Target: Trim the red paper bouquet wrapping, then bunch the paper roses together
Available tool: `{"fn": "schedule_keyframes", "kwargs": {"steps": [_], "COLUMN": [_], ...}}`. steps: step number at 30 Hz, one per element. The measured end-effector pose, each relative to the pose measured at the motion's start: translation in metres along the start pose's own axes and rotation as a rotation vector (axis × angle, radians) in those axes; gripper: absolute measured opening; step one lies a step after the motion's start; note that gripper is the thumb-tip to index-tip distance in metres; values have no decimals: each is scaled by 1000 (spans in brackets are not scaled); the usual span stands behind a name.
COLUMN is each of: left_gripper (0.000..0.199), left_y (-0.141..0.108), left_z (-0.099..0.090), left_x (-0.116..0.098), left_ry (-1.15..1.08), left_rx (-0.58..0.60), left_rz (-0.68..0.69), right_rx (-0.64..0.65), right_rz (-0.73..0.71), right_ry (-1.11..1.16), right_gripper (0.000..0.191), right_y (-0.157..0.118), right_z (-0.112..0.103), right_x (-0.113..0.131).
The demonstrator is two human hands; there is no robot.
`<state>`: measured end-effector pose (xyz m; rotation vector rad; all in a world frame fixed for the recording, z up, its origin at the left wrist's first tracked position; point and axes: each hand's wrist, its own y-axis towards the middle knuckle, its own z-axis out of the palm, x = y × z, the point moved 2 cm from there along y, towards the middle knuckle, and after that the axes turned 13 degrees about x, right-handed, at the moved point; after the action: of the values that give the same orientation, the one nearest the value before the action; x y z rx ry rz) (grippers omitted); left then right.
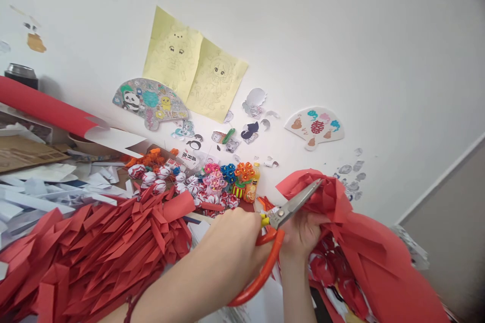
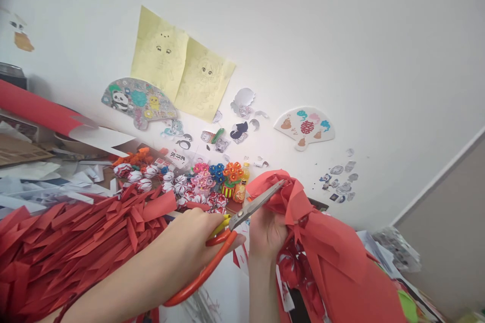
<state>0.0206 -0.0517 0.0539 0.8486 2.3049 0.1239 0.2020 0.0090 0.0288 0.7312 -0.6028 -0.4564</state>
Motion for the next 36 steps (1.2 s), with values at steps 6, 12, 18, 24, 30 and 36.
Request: {"fn": "schedule_keyframes", "kwargs": {"steps": [6, 12, 18, 24, 30, 36], "left_gripper": [39, 37, 48, 44, 42, 32], "left_y": [1, 4, 11, 21, 29, 27], "left_z": [2, 1, -18, -30, -23, -20], "left_x": [4, 8, 12, 44, 50, 49], "left_ry": [-31, -117, -163, 290, 521, 464], "left_rx": [11, 88, 53, -212, -312, -199], "left_rz": [25, -58, -117, -251, -208, -243], "right_rx": [-9, 21, -21, -95, -114, -160], "right_rz": [-3, 23, -71, -80, -41, 8], "right_ry": [16, -4, -4, 45, 67, -6], "right_gripper": [46, 33, 22, 19, 23, 26], "right_y": [1, -1, 5, 10, 11, 9], "right_z": [-1, -1, -2, -5, -4, 5], "right_x": [0, -3, -2, 5, 7, 4]}}
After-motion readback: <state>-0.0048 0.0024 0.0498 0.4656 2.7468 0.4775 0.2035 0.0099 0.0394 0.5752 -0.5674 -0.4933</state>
